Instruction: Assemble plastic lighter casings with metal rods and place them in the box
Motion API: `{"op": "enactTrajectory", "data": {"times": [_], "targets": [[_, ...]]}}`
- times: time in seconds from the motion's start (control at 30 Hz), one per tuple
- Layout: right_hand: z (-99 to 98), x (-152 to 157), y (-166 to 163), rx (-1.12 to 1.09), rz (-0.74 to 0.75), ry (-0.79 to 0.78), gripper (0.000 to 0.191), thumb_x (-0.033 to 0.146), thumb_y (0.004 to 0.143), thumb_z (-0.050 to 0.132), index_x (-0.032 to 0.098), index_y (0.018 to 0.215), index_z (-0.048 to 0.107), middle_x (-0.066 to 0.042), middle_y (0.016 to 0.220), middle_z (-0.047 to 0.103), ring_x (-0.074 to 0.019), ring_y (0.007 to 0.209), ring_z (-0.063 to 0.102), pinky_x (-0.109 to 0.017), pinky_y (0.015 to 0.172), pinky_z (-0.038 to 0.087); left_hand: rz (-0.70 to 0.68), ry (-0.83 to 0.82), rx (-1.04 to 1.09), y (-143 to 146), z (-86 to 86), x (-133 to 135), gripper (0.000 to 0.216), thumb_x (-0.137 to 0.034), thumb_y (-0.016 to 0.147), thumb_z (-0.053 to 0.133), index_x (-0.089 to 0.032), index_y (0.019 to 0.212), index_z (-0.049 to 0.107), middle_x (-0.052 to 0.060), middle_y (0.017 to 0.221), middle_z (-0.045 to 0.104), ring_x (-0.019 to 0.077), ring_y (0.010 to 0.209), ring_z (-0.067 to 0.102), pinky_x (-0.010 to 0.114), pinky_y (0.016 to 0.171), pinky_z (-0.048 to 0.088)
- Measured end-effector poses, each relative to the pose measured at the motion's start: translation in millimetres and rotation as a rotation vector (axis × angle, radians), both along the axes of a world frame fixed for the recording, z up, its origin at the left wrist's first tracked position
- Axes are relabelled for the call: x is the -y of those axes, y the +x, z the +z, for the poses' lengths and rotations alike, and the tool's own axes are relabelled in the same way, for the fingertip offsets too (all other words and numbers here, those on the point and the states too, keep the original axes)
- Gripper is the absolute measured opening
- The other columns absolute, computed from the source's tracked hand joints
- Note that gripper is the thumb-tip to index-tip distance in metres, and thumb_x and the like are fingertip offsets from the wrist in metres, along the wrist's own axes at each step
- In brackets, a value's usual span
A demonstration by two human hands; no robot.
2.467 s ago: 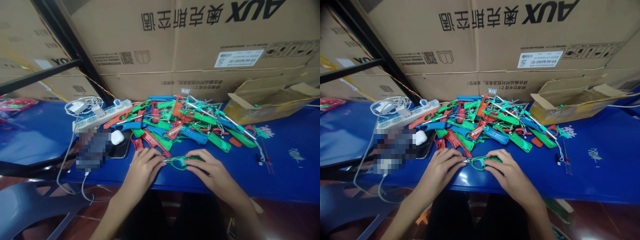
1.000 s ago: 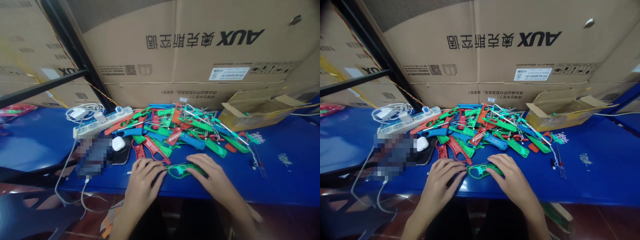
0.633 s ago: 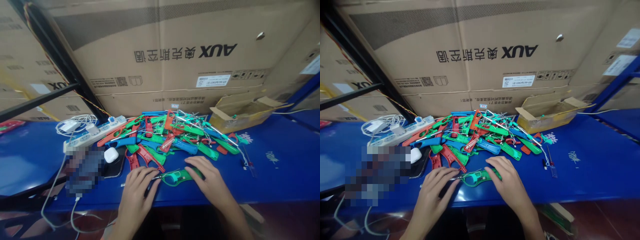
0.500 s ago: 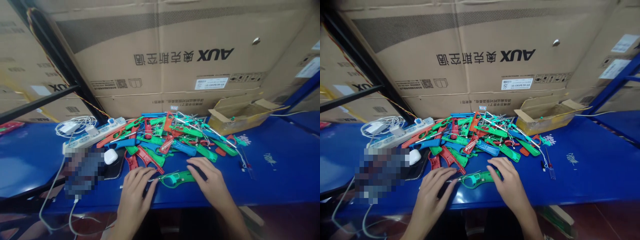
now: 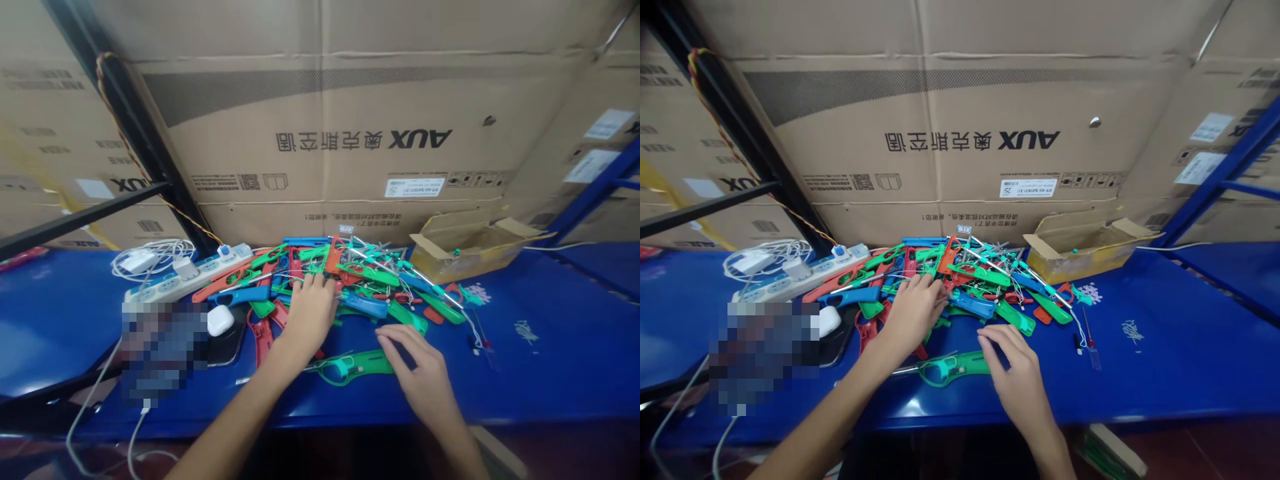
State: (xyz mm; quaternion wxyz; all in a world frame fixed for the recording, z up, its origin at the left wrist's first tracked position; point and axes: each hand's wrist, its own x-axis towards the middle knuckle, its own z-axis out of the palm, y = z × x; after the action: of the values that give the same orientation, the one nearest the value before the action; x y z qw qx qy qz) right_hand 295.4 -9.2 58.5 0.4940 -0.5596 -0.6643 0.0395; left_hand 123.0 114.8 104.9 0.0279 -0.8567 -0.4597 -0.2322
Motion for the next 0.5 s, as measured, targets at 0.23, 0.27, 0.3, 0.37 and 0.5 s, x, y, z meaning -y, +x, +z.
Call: {"op": "enactTrajectory", "data": {"times": [0.23, 0.27, 0.3, 0.37, 0.5], "targets": [[0.5, 25.3, 86.5, 0.118, -0.411, -0.028, 0.028, 0.049, 0.096, 0.059, 0.027, 0.104, 0.073, -0.007, 0.098, 0.078, -0.0263, 0.082, 0.073, -0.039, 0.076, 0.057, -0.06, -0.048, 0.236, -23.4, 20.6, 9.8, 0.006, -0.025, 0.1, 0.062, -0.018, 0.1, 0.063, 0.003, 0.084, 0.071, 0.0224, 0.082, 0.069, 0.037, 0.08, 0.049], [1.7, 25.6, 109.6, 0.132, -0.529, -0.114, 0.039, 0.057, 0.093, 0.057, 0.026, 0.11, 0.072, -0.009, 0.094, 0.078, -0.0277, 0.077, 0.073, -0.04, 0.069, 0.056, -0.077, -0.062, 0.291, -29.7, 21.6, 17.2, 0.008, -0.027, 0.101, 0.06, -0.019, 0.103, 0.062, 0.001, 0.083, 0.071, 0.0201, 0.079, 0.068, 0.035, 0.08, 0.05], [3.5, 24.7, 132.2, 0.167, -0.611, -0.215, 0.044, 0.06, 0.092, 0.052, 0.026, 0.112, 0.072, -0.009, 0.089, 0.078, -0.0289, 0.075, 0.074, -0.04, 0.067, 0.055, -0.094, -0.08, 0.357, -36.4, 21.1, 26.2, 0.01, -0.029, 0.102, 0.057, -0.02, 0.104, 0.061, 0.0, 0.083, 0.071, 0.0181, 0.077, 0.068, 0.033, 0.079, 0.05], [8.1, 19.8, 171.3, 0.216, -0.652, -0.307, 0.038, 0.056, 0.088, 0.056, 0.024, 0.101, 0.073, -0.012, 0.078, 0.076, -0.0326, 0.067, 0.071, -0.043, 0.063, 0.051, -0.176, -0.249, 0.644, -49.9, 16.2, 47.7, 0.011, -0.031, 0.101, 0.058, -0.021, 0.101, 0.061, 0.001, 0.085, 0.071, 0.0163, 0.075, 0.066, 0.029, 0.072, 0.051], [16.1, 2.8, 213.7, 0.303, -0.637, -0.402, 0.021, 0.042, 0.082, 0.066, 0.024, 0.085, 0.075, -0.014, 0.084, 0.077, -0.0324, 0.071, 0.07, -0.041, 0.062, 0.047, -0.173, -0.472, 0.907, -74.0, -1.8, 89.7, 0.01, -0.03, 0.092, 0.068, -0.022, 0.091, 0.062, 0.0, 0.077, 0.074, 0.0163, 0.068, 0.07, 0.026, 0.066, 0.054]]}}
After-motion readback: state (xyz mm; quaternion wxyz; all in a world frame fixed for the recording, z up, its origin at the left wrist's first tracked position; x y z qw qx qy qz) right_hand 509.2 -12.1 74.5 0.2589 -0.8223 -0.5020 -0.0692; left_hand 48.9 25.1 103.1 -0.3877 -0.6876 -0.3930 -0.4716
